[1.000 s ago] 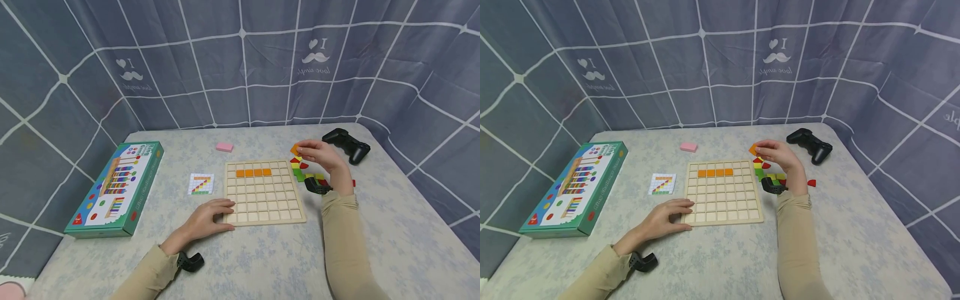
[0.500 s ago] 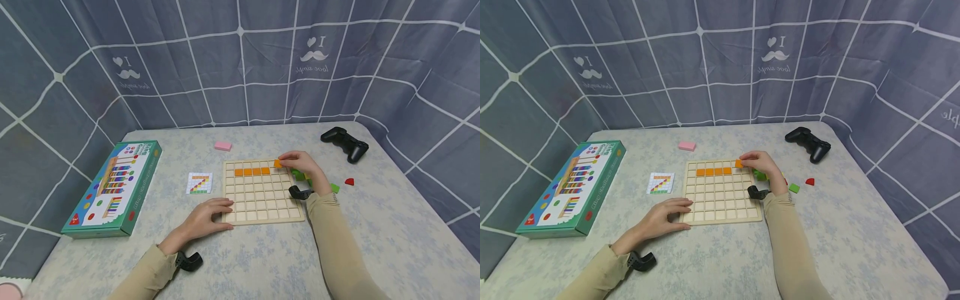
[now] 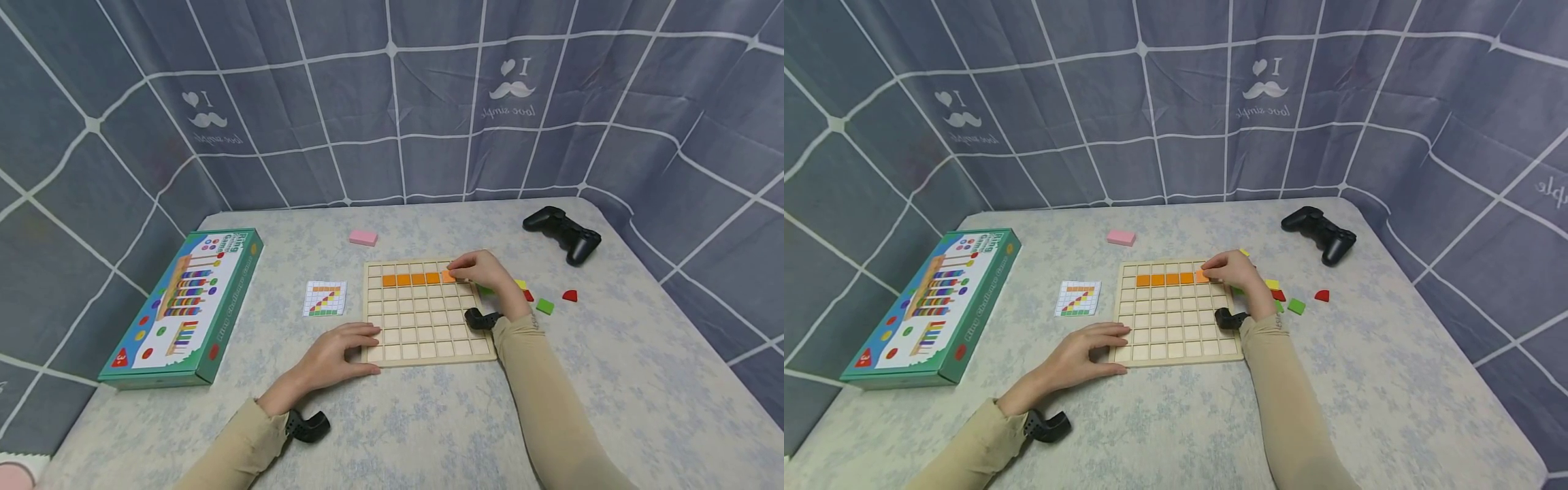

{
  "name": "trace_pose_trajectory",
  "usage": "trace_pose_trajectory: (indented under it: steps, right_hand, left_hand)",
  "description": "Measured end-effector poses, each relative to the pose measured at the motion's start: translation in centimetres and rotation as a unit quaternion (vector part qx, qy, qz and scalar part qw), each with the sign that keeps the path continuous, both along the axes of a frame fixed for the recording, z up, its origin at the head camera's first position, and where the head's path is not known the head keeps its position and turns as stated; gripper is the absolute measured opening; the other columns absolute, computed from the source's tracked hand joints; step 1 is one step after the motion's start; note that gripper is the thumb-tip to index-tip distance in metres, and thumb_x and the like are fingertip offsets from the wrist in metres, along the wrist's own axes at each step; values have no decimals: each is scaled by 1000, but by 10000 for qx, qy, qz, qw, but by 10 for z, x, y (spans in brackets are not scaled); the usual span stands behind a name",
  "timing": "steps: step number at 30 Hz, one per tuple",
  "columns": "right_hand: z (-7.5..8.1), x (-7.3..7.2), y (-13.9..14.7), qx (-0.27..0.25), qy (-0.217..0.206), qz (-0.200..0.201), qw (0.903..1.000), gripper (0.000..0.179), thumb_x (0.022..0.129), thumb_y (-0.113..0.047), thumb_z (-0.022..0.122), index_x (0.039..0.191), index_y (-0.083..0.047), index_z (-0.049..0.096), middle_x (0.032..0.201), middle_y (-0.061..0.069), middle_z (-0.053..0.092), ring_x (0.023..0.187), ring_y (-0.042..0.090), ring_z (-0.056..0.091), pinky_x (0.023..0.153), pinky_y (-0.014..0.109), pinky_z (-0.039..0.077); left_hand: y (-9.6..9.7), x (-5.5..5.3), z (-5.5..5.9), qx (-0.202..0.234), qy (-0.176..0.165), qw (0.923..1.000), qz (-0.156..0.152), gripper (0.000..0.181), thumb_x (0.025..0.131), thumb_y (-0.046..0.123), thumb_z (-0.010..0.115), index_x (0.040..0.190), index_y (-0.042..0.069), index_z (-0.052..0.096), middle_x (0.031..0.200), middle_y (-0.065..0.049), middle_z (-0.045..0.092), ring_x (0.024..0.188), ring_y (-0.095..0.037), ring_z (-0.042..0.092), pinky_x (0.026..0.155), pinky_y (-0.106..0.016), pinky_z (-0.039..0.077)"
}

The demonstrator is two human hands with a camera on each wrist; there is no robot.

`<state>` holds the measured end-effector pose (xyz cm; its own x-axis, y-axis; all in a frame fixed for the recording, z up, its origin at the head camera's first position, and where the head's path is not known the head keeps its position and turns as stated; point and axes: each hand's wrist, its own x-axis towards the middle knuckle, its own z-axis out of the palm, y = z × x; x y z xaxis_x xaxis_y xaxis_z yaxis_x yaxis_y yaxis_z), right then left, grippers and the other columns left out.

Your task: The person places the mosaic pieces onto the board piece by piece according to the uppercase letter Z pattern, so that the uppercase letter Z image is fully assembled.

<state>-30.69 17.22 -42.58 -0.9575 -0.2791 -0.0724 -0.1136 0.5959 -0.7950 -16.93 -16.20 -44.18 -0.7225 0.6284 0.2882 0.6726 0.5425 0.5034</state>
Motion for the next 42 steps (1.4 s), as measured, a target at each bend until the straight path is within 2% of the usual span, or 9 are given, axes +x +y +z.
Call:
trace_pose_trajectory:
  steps: [6,12,18,25,28,34,42]
  right_hand:
    - [0,1,-2,53,46,-27,10000,25,90,-21,66,107,-4,70,104,13,66,93,28,60,83,41,50]
    - [1,0,-1,164,80,-6,9998,27,88,-20,68,109,-4,69,110,15,62,96,30,57,82,42,49]
    - [22,5,16,-156,217,-181,9995,40,89,-19,66,124,-1,59,117,20,56,103,33,54,82,45,49]
    - [45,18,49,-671,-20,-482,9966,52,89,-24,66,133,-2,50,124,20,52,112,33,48,97,50,40]
    - [45,23,61,-671,2,-488,9966,53,89,-25,66,133,0,50,124,20,52,113,33,48,100,50,38]
    - [40,30,83,-587,-244,-408,9971,53,90,-21,65,133,4,47,128,24,51,117,35,47,101,51,37]
    - [30,37,102,-349,-590,-643,9956,52,89,-26,66,132,-2,50,131,21,51,117,35,48,100,52,38]
  left_hand:
    - [0,-1,0,6,33,10000,-17,46,78,38,76,110,7,70,127,-4,59,121,-24,50,101,-36,41]
    - [1,-1,-1,24,88,9999,-54,46,78,38,76,111,6,70,127,-5,59,120,-24,51,101,-36,41]
    - [1,-1,-2,35,100,9999,-62,46,78,38,76,111,7,70,127,-5,59,121,-24,51,100,-36,42]
    - [0,0,-1,8,77,10000,-53,46,78,37,76,111,7,70,127,-5,59,121,-24,50,101,-35,41]
    - [0,1,-1,8,95,9999,-63,45,78,37,76,111,6,70,127,-5,59,121,-24,50,101,-35,41]
    - [0,0,-2,55,124,9999,-102,44,78,36,76,111,7,70,127,-5,59,121,-24,51,100,-35,42]
    - [-1,0,-3,77,97,9999,-86,46,78,38,76,111,8,70,128,-4,58,121,-22,50,101,-34,41]
